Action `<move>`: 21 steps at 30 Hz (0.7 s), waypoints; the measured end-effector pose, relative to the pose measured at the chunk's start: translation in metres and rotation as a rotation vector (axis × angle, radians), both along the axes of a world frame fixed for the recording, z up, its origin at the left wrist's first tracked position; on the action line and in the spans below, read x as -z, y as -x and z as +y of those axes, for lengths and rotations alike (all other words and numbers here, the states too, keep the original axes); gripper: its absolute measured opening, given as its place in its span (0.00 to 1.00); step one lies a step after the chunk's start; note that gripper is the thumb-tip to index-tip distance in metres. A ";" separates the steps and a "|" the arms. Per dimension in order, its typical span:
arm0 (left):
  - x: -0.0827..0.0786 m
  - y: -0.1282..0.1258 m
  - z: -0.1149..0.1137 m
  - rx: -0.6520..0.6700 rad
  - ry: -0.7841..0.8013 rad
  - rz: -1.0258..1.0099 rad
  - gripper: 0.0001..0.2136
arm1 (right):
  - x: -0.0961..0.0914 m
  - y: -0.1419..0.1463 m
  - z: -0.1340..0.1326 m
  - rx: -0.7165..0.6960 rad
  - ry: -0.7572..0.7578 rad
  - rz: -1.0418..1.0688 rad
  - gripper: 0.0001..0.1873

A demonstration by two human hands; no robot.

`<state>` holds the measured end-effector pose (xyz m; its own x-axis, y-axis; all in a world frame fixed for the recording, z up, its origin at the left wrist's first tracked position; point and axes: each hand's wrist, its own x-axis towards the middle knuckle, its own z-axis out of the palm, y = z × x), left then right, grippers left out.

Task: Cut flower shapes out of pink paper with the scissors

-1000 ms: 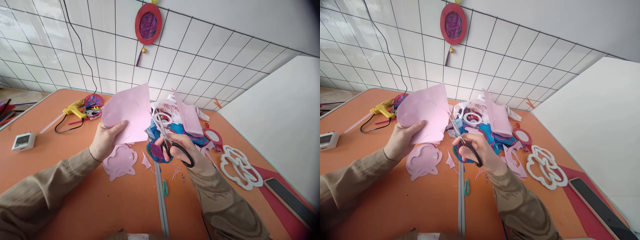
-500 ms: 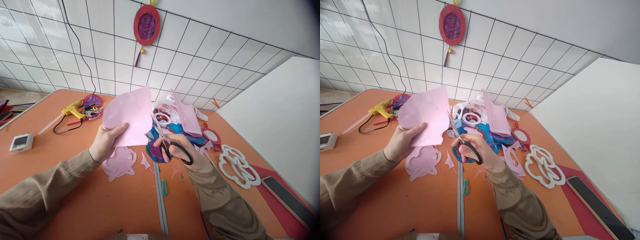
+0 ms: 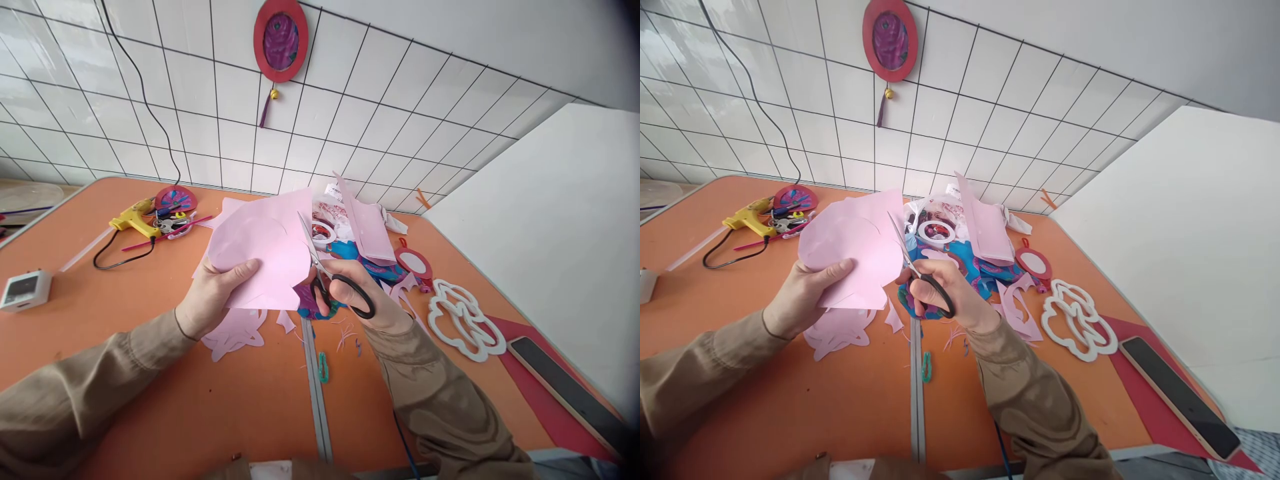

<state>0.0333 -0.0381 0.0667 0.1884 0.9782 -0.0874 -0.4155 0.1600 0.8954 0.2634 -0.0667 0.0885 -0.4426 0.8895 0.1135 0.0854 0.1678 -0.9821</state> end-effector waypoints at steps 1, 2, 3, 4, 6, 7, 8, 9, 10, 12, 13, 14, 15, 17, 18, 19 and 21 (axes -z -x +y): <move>0.000 0.000 -0.001 0.007 -0.002 0.003 0.30 | 0.000 0.000 0.000 0.000 -0.003 -0.004 0.27; 0.000 0.000 -0.001 0.012 -0.004 0.006 0.30 | 0.000 0.000 0.000 0.003 -0.006 -0.006 0.27; -0.001 0.000 -0.002 0.017 -0.006 0.007 0.30 | 0.000 0.000 0.000 0.006 -0.008 -0.009 0.27; -0.001 0.000 -0.002 0.021 -0.006 0.005 0.30 | -0.001 0.000 0.000 0.009 -0.010 -0.012 0.27; -0.002 0.000 -0.002 0.029 -0.003 -0.005 0.30 | -0.002 0.001 0.000 0.014 -0.021 -0.016 0.27; -0.002 0.000 -0.003 0.035 0.001 -0.011 0.31 | -0.002 0.001 0.000 0.016 -0.026 -0.019 0.27; -0.002 0.000 -0.003 0.042 0.008 -0.018 0.31 | -0.003 0.002 0.000 0.020 -0.031 -0.023 0.27; -0.003 0.000 -0.003 0.050 0.015 -0.024 0.31 | -0.004 0.002 0.000 0.028 -0.036 -0.029 0.27; -0.003 0.000 -0.003 0.057 0.023 -0.029 0.31 | -0.005 0.002 0.000 0.038 -0.039 -0.039 0.27; -0.003 -0.001 -0.002 0.067 0.032 -0.035 0.31 | -0.006 0.003 -0.001 0.064 -0.050 -0.071 0.28; -0.003 -0.001 -0.002 0.069 0.033 -0.037 0.31 | -0.007 0.003 -0.001 0.077 -0.055 -0.088 0.28; -0.003 -0.001 -0.002 0.070 0.034 -0.037 0.31 | -0.007 0.003 -0.001 0.089 -0.058 -0.105 0.28; -0.003 -0.001 -0.002 0.071 0.035 -0.038 0.31 | -0.006 0.002 -0.001 0.099 -0.062 -0.121 0.28; -0.003 -0.001 -0.002 0.076 0.036 -0.042 0.32 | -0.005 0.002 -0.001 0.117 -0.072 -0.143 0.29; -0.003 -0.001 -0.002 0.079 0.035 -0.043 0.32 | -0.004 0.001 -0.001 0.128 -0.079 -0.150 0.29; -0.003 -0.001 -0.002 0.084 0.033 -0.045 0.31 | -0.003 0.001 -0.001 0.140 -0.088 -0.154 0.29; -0.003 0.000 -0.003 0.091 0.032 -0.043 0.31 | -0.002 0.001 -0.001 0.156 -0.105 -0.156 0.29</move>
